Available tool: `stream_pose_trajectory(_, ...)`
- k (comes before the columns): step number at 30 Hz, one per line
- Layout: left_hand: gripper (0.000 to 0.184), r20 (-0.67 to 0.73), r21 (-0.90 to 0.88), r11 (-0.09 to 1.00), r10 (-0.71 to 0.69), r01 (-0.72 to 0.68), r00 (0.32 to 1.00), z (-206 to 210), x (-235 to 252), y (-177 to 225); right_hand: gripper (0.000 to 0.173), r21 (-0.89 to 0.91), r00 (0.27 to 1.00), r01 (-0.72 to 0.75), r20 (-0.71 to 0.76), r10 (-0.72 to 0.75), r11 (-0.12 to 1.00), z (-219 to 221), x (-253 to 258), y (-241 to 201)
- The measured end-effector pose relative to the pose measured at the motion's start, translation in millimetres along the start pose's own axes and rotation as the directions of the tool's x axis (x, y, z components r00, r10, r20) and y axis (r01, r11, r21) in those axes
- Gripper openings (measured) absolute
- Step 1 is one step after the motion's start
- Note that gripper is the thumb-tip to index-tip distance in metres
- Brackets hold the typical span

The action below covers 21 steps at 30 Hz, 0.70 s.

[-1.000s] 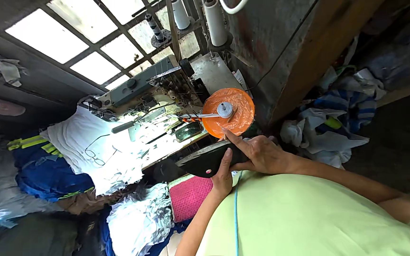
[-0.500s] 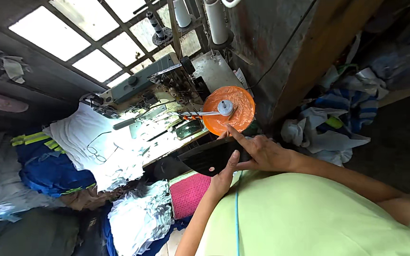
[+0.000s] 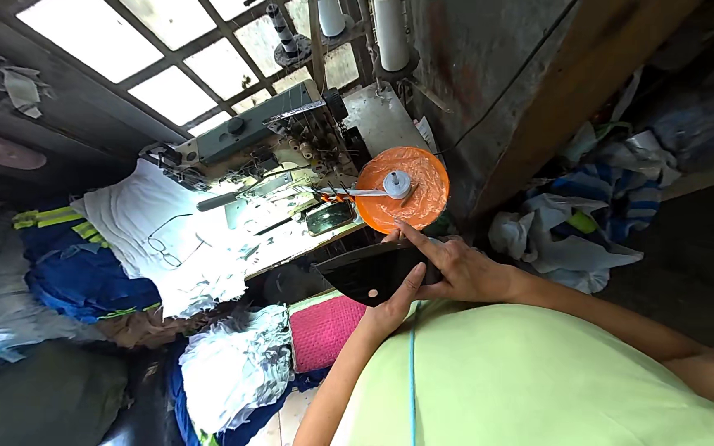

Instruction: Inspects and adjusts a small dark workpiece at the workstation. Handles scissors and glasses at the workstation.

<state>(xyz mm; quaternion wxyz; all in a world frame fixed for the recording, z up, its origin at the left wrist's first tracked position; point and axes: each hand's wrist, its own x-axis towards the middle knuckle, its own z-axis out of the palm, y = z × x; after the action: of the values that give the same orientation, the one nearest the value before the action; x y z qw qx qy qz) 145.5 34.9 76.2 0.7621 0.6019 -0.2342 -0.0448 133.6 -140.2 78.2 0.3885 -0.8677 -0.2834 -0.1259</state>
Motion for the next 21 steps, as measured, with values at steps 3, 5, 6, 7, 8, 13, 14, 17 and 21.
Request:
stream_pose_trajectory(3, 0.018, 0.004, 0.022, 0.998, 0.059, -0.059, 0.998, -1.6, -1.1, -6.1, 0.088, -0.042, 0.999, 0.021, -0.024, -0.022, 0.999, 3.1, -1.1, -0.2)
stream_pose_trajectory(5, 0.021, -0.046, 0.039, 0.998, 0.041, -0.040, 0.998, -0.9, -2.0, -10.3, 0.087, -0.066, 0.999, 0.006, -0.032, -0.008, 0.998, 5.4, -1.5, -0.7)
stream_pose_trajectory(6, 0.020, -0.079, 0.037, 0.999, 0.032, -0.029, 0.996, 0.2, -2.2, -12.7, 0.086, -0.081, 0.999, 0.000, -0.037, -0.003, 0.997, 6.4, -1.1, -0.4)
stream_pose_trajectory(7, 0.020, -0.109, 0.024, 1.000, 0.022, -0.019, 0.994, 1.2, -2.5, -14.9, 0.085, -0.097, 0.999, -0.006, -0.041, 0.002, 0.995, 7.6, -0.7, -0.2)
stream_pose_trajectory(8, 0.021, -0.133, 0.005, 1.000, 0.010, -0.010, 0.991, 1.9, -2.8, -17.1, 0.084, -0.105, 0.999, -0.017, -0.036, 0.013, 0.994, 8.2, -0.3, -0.2)
stream_pose_trajectory(13, 0.014, -0.200, -0.096, 0.995, -0.052, 0.033, 0.978, 6.0, -3.0, -21.5, 0.083, -0.172, 0.999, -0.045, -0.030, 0.041, 0.984, 10.5, 2.3, 1.8)
stream_pose_trajectory(14, 0.013, -0.209, -0.110, 0.993, -0.061, 0.038, 0.976, 7.1, -2.7, -20.6, 0.084, -0.188, 0.999, -0.043, -0.033, 0.038, 0.981, 11.0, 2.4, 2.3)
stream_pose_trajectory(17, 0.014, -0.229, -0.148, 0.987, -0.099, 0.066, 0.968, 8.3, -2.5, -19.2, 0.083, -0.218, 0.999, -0.011, -0.041, 0.002, 0.976, 12.2, 3.1, 3.7)
stream_pose_trajectory(21, 0.015, -0.262, -0.224, 0.971, -0.143, 0.084, 0.954, 11.1, -2.0, -21.3, 0.075, -0.230, 0.997, 0.039, -0.049, -0.052, 0.972, 11.1, 4.5, 8.6)
